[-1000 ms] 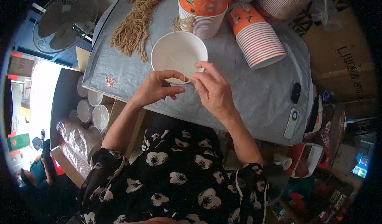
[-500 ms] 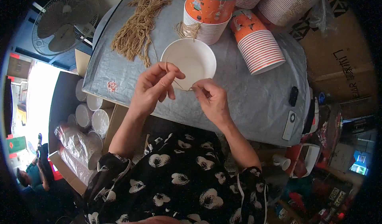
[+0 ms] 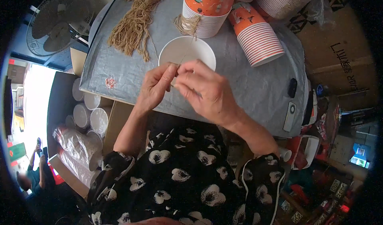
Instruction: Manually tying thin string handles through pre-drilled holes in decorative paper buckets.
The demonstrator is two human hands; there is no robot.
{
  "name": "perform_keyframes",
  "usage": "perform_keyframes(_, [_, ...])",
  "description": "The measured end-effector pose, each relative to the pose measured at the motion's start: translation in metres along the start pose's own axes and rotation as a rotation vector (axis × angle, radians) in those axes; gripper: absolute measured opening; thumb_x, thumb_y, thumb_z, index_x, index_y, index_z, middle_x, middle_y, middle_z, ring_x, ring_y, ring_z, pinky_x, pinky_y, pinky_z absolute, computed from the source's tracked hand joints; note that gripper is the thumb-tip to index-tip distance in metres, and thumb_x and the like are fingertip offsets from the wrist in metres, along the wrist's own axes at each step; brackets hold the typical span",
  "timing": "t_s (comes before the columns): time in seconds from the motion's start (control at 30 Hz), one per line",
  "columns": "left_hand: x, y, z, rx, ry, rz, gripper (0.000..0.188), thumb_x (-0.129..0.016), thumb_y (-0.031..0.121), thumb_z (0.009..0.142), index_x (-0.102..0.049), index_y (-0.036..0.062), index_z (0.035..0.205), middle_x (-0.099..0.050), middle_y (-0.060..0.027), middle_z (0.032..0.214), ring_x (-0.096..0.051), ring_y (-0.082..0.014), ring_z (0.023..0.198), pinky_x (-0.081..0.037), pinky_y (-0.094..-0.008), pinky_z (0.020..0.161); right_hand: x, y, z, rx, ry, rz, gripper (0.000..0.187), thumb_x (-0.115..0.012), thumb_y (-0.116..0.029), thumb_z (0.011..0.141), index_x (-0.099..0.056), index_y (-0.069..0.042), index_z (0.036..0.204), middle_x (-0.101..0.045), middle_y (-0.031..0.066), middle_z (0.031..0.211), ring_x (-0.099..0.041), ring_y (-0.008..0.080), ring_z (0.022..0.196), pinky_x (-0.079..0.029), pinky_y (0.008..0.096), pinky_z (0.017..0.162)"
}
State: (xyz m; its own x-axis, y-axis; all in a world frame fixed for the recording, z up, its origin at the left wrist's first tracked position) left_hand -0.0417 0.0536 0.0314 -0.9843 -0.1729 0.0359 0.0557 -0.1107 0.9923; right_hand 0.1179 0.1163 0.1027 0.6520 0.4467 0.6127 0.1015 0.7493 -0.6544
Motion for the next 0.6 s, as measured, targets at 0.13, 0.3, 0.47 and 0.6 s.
perform_keyframes(0.13, [0.006,-0.004,-0.001,0.122,-0.095,-0.111,0.043,-0.046,0.039,0.107,-0.068,0.0021,0.101,-0.072,-0.0053,0.092,-0.056,-0.0070,0.065,-0.042,-0.0217,0.053,0.004,0.013,0.020,0.016,-0.026,0.084,0.010,-0.063,-0.008,0.095,-0.063,0.000,0.103,-0.066,0.0110,0.104,-0.069,0.0228,0.077,-0.054,0.0331,0.066])
perform_keyframes(0.3, [0.004,-0.015,0.004,0.121,-0.200,-0.300,0.044,-0.042,0.037,0.108,-0.068,0.0010,0.107,-0.073,-0.0063,0.093,-0.063,-0.0086,0.072,-0.046,-0.0212,0.056,0.002,0.036,0.026,-0.316,-0.237,0.263,0.014,-0.056,-0.014,0.101,-0.059,-0.001,0.097,-0.063,0.0083,0.069,-0.065,0.0175,0.064,-0.052,0.0324,0.061])
perform_keyframes(0.47, [0.002,-0.024,0.010,0.115,-0.265,-0.441,0.043,-0.038,0.032,0.109,-0.065,-0.0001,0.111,-0.072,-0.0064,0.092,-0.067,-0.0112,0.078,-0.049,-0.0237,0.063,0.005,0.051,0.027,-0.339,-0.284,0.161,0.015,-0.055,-0.015,0.101,-0.056,-0.002,0.094,-0.062,0.0087,0.069,-0.062,0.0173,0.063,-0.049,0.0351,0.058])
perform_keyframes(0.6, [0.001,-0.027,0.021,0.110,-0.248,-0.418,0.042,-0.038,0.032,0.109,-0.066,0.0002,0.110,-0.072,-0.0057,0.091,-0.067,-0.0107,0.081,-0.052,-0.0255,0.070,0.012,0.059,0.026,-0.258,-0.202,0.158,0.015,-0.055,-0.015,0.100,-0.056,-0.001,0.095,-0.061,0.0099,0.072,-0.058,0.0157,0.064,-0.048,0.0350,0.059])
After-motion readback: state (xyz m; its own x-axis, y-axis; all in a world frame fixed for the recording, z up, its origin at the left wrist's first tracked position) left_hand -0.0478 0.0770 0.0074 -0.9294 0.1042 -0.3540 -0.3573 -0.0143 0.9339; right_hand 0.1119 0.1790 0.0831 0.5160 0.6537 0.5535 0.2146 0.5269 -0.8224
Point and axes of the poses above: each hand's wrist, its own z-axis towards the middle knuckle, its own x-axis out of the back of the hand, y = z × x, the point moved 2 cm from there along z, towards the middle knuckle
